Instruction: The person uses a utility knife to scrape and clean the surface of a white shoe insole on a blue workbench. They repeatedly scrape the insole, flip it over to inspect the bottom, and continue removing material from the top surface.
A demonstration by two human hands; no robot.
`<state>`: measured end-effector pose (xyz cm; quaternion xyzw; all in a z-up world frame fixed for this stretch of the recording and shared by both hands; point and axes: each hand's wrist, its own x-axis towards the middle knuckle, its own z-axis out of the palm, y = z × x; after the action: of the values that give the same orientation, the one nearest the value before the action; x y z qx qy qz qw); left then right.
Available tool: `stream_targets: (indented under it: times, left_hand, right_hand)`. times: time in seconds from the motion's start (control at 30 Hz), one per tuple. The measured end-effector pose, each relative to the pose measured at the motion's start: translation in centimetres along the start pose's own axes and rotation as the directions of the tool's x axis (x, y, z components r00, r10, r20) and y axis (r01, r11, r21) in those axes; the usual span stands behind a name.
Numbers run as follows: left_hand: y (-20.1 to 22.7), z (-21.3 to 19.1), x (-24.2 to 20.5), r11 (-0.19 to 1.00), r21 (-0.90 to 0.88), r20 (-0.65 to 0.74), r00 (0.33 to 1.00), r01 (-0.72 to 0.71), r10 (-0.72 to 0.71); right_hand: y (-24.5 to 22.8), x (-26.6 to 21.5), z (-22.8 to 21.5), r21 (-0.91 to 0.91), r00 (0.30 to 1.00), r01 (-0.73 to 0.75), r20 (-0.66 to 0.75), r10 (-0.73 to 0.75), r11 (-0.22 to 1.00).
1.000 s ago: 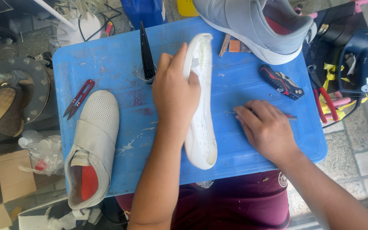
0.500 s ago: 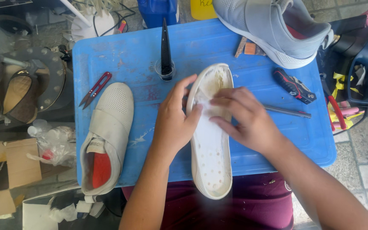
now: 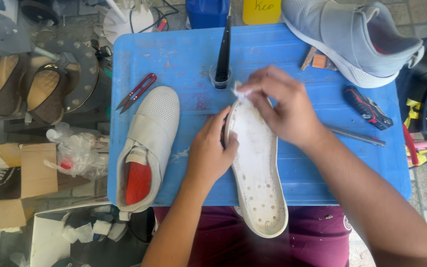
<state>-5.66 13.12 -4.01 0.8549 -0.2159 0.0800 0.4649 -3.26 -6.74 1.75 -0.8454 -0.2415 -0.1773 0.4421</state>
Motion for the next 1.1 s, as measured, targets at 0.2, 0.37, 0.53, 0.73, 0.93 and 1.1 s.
stream_targets:
  times: [0.2, 0.37, 0.53, 0.73, 0.93, 1.1]
  left_hand:
    - [-0.7, 0.7, 0.2, 0.988, -0.027, -0.015, 0.988, 0.151, -0.151]
    - [-0.9, 1.0, 0.2, 0.99, -0.045, -0.06, 0.989, 0.133, -0.136]
    - [-1.0, 1.1, 0.3, 0.991, -0.011, -0.065, 0.989, 0.131, -0.131]
    - [-1.1, 1.2, 0.2, 0.992, 0.011, -0.06, 0.99, 0.126, -0.126]
    - [-1.0, 1.1, 0.3, 0.99, 0.016, -0.039, 0.989, 0.142, -0.141]
    - [-0.8, 0.6, 0.4, 0.995, 0.017, 0.009, 0.995, 0.096, -0.096]
  right_hand:
    - [2.4, 5.2, 1.0, 0.342, 0.954, -0.291, 0.169, 0.247, 0.893]
    - [3.2, 6.8, 1.7, -0.065, 0.98, -0.053, 0.186, 0.064, 0.997]
    - [4.3, 7.6, 2.2, -0.281, 0.964, 0.149, 0.257, -0.075, 0.948]
    - [5.0, 7.4, 3.1, -0.481, 0.941, 0.291, 0.301, -0.156, 0.827]
    - [5.2, 7.5, 3.7, -0.56, 0.931, 0.31, 0.344, -0.124, 0.769]
    - [4.9, 7.4, 3.7, -0.567, 0.938, 0.283, 0.331, -0.101, 0.774]
